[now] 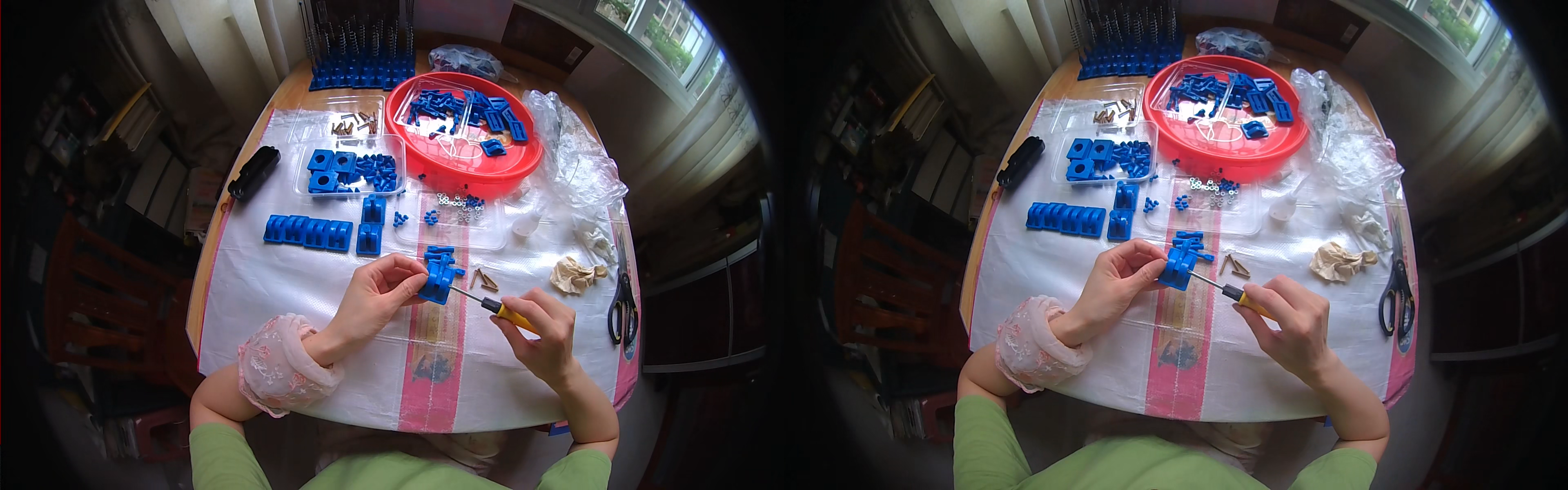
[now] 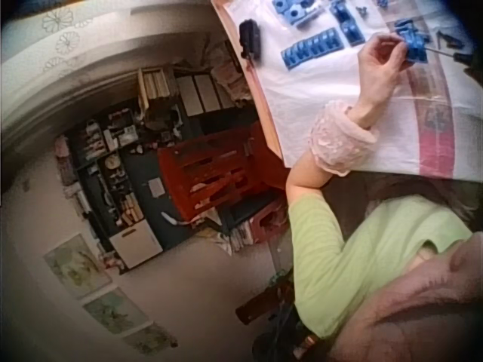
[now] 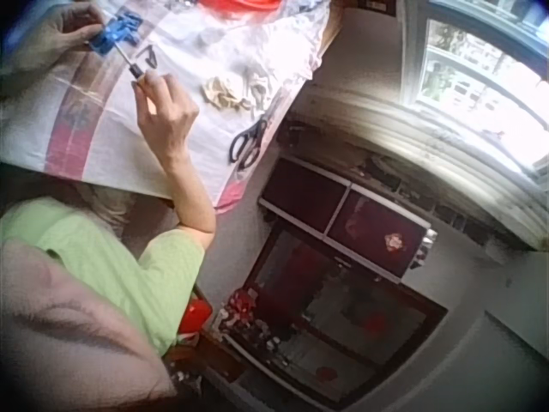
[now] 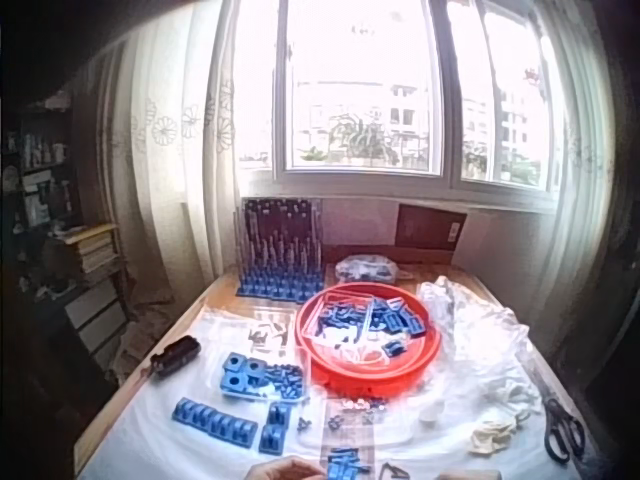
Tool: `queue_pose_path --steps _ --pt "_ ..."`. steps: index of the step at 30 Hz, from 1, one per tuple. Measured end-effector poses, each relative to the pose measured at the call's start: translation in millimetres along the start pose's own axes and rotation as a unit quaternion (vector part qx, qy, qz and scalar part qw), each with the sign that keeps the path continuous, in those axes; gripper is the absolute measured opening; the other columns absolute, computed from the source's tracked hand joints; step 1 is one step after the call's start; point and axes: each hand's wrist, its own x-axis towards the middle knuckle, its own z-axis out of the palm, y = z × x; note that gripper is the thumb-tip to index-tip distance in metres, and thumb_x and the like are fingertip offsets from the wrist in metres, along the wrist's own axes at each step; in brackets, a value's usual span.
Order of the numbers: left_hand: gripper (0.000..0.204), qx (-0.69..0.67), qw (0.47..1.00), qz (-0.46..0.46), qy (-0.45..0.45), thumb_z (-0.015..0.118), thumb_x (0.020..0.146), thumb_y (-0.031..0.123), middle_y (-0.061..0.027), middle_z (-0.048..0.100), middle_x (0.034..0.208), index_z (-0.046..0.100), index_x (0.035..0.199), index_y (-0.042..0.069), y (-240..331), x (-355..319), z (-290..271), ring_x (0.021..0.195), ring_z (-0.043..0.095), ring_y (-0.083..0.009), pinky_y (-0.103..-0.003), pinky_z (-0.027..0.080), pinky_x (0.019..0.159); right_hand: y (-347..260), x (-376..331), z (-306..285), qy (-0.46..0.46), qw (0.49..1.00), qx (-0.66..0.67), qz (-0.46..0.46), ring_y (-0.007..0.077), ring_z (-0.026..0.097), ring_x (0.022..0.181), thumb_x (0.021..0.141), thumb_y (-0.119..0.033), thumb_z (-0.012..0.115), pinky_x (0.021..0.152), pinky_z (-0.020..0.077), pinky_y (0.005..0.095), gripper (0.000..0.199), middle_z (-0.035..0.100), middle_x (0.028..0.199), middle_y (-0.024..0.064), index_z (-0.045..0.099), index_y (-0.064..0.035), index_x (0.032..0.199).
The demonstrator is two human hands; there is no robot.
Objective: Assembling blue plastic components using a screwdriver and wire cutters.
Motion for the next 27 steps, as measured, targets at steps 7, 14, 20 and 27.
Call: queue_pose_path --steps 7,14,20,27 --pt "0.013 -0.004 1.000 -0.012 0.007 0.062 0.102 0.012 -0.0065 0.071 0.105 0.063 0.111 0.003 2.4 -1.8 0.6 0.100 0.069 -0.0131 -0.032 0.060 0.094 -0.4 -1.1 0.3 -0.009 1.000 0.008 0.010 0.0221 0.064 0.064 0.070 -0.001 0.087 0.055 0.0472 0.0323 0.031 0.065 0.077 0.0081 0.069 -0.0037 0.096" --pt "0.013 -0.009 1.000 0.013 -0.003 0.059 0.104 0.014 -0.0040 0.069 0.103 0.062 0.111 0.003 -1.8 -0.7 1.3 0.097 0.068 -0.0114 -0.032 0.060 0.092 6.9 -0.3 2.9 -0.007 1.000 0.027 -0.003 0.0230 0.064 0.068 0.070 0.001 0.086 0.056 0.0477 0.0327 0.031 0.065 0.079 0.0086 0.069 -0.0043 0.096" --pt "0.012 -0.017 1.000 0.008 -0.021 0.058 0.105 0.015 -0.0043 0.069 0.105 0.061 0.111 0.004 -1.2 -1.1 -1.6 0.099 0.067 -0.0114 -0.033 0.060 0.091 4.6 2.2 1.3 -0.013 0.999 0.026 -0.017 0.0231 0.063 0.068 0.070 0.001 0.086 0.057 0.0476 0.0333 0.031 0.064 0.079 0.0081 0.069 -0.0044 0.095" --pt "0.013 -0.025 1.000 0.010 -0.012 0.058 0.105 0.014 -0.0054 0.069 0.105 0.061 0.111 0.003 -0.9 -0.9 1.7 0.099 0.068 -0.0123 -0.033 0.060 0.093 4.6 2.3 0.9 -0.010 1.000 0.021 -0.007 0.0230 0.064 0.069 0.070 0.002 0.086 0.057 0.0479 0.0334 0.031 0.065 0.079 0.0081 0.068 -0.0045 0.095"
